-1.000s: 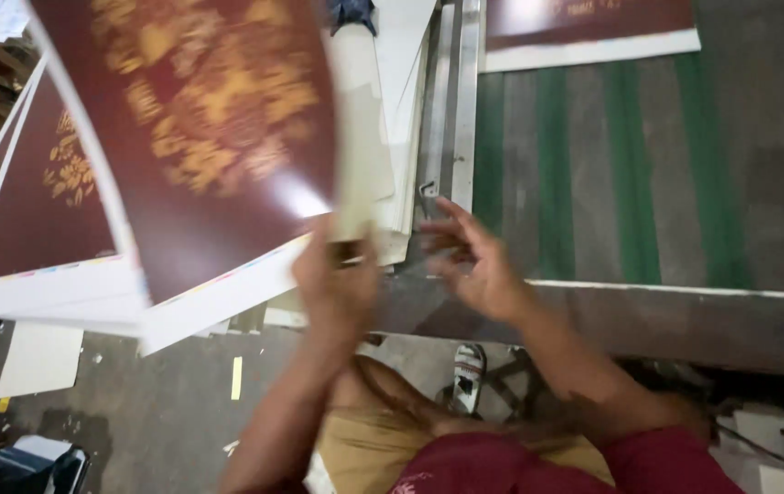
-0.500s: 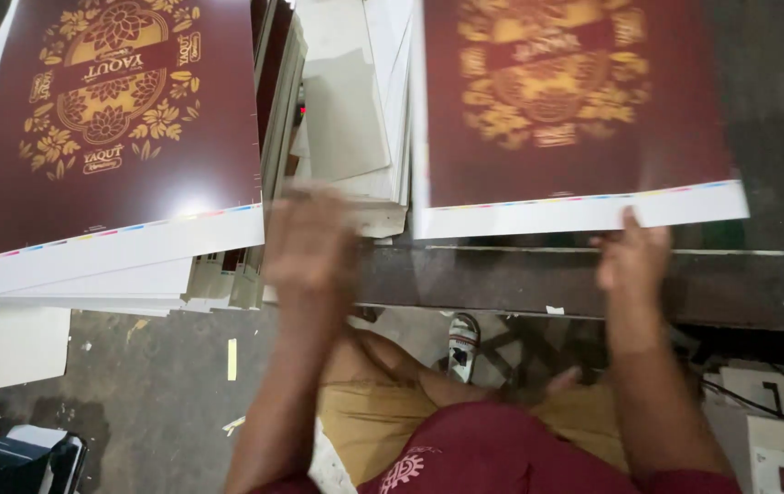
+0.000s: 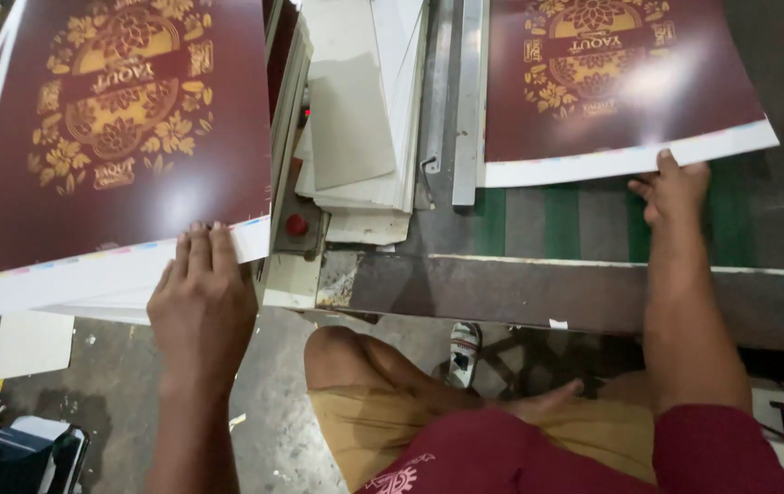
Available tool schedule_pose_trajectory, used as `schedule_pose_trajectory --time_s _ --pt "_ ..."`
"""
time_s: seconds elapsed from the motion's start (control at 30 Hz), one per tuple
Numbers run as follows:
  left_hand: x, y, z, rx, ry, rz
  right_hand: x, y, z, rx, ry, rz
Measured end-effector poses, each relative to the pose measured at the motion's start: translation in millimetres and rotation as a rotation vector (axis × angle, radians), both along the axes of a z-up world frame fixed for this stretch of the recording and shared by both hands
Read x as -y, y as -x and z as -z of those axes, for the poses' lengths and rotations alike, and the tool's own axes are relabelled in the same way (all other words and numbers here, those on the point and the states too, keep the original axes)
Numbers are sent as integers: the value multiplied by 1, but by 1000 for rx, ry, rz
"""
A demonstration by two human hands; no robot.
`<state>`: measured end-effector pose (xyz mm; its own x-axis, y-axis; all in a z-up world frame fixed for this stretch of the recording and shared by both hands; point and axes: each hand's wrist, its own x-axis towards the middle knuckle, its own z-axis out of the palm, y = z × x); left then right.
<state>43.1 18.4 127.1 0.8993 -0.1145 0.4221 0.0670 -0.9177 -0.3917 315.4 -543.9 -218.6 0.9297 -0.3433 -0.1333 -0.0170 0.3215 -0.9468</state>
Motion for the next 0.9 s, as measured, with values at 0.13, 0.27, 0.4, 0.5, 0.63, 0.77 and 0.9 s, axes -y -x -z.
schedule_pose_trajectory --time_s 0.13,0.27,0.4,0.5,0.63,0.77,0.9 --pt "-2 -3 -18 72 67 73 3 -59 -14 -30 -51 -39" --pt "5 -1 -43 100 276 55 -3 -58 -17 -90 -40 -125" --pt "13 -2 -78 -102 520 197 -47 11 -31 -165 -69 -135" --pt "-28 -3 -69 -7 727 240 -88 62 -39 -111 -137 -265" --pt "28 -7 -74 392 985 87 -159 119 -115 -28 -19 -292" --pt "89 -21 -7 315 824 398 -229 179 -221 409 264 -579" --pt "173 -28 17 111 1030 657 -272 200 -217 838 901 -496"
